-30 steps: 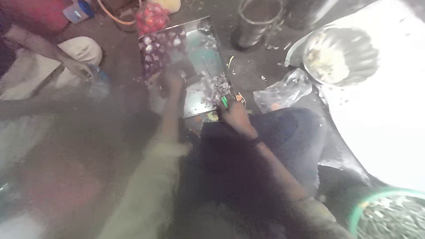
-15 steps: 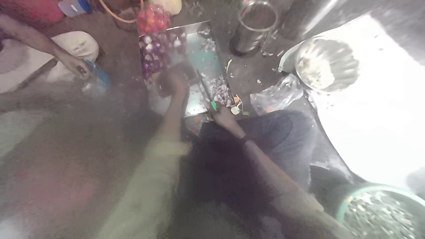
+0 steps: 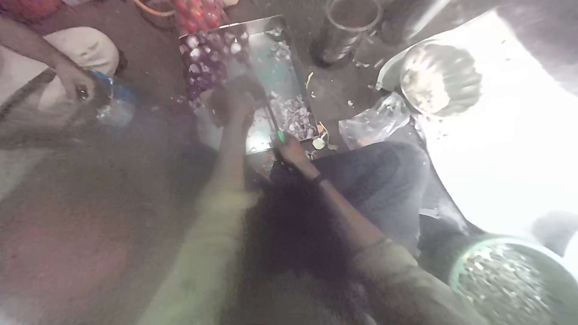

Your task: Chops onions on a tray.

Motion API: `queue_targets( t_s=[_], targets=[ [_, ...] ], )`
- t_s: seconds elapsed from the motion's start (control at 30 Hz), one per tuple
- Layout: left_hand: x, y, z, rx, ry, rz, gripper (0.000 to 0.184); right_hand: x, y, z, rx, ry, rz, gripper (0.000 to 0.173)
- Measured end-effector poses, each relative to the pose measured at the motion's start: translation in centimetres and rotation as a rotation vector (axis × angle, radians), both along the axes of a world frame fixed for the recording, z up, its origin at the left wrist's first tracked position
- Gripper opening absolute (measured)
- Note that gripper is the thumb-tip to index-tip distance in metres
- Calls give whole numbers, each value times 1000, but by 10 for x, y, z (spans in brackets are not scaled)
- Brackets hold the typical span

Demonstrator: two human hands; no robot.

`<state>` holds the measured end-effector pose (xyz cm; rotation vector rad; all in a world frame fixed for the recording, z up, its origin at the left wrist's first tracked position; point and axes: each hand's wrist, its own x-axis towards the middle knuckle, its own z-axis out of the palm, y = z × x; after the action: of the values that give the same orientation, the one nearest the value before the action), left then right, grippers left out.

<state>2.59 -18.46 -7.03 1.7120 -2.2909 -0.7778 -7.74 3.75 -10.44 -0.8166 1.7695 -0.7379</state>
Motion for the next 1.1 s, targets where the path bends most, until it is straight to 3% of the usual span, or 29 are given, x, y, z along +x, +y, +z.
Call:
queue_targets(
  t_s=[0.13, 0.33, 0.47, 0.67, 0.83, 1.0, 1.1],
  targets=[
    [1, -5, -12, -46, -63, -33, 32, 1, -1, 0, -4, -20, 31, 56],
    [-6, -7, -19, -110, 32, 47, 26, 3, -11, -5, 48, -18, 35, 60],
    [-6, -4, -12, -66, -16, 64, 31, 4, -18, -19, 46, 1, 15, 58],
    [9, -16, -9, 6, 6, -111, 60, 4, -11, -7, -6, -6, 29, 59],
    [3, -4, -10, -60, 117, 1, 48, 4, -13, -1, -7, 5, 30, 55],
    [-3, 1, -3, -58, 32, 85, 43, 5, -16, 18, 20, 9, 21, 65],
    [-5, 2, -1, -83, 16, 93, 35, 13, -38, 33, 34, 117, 55, 59]
  ],
)
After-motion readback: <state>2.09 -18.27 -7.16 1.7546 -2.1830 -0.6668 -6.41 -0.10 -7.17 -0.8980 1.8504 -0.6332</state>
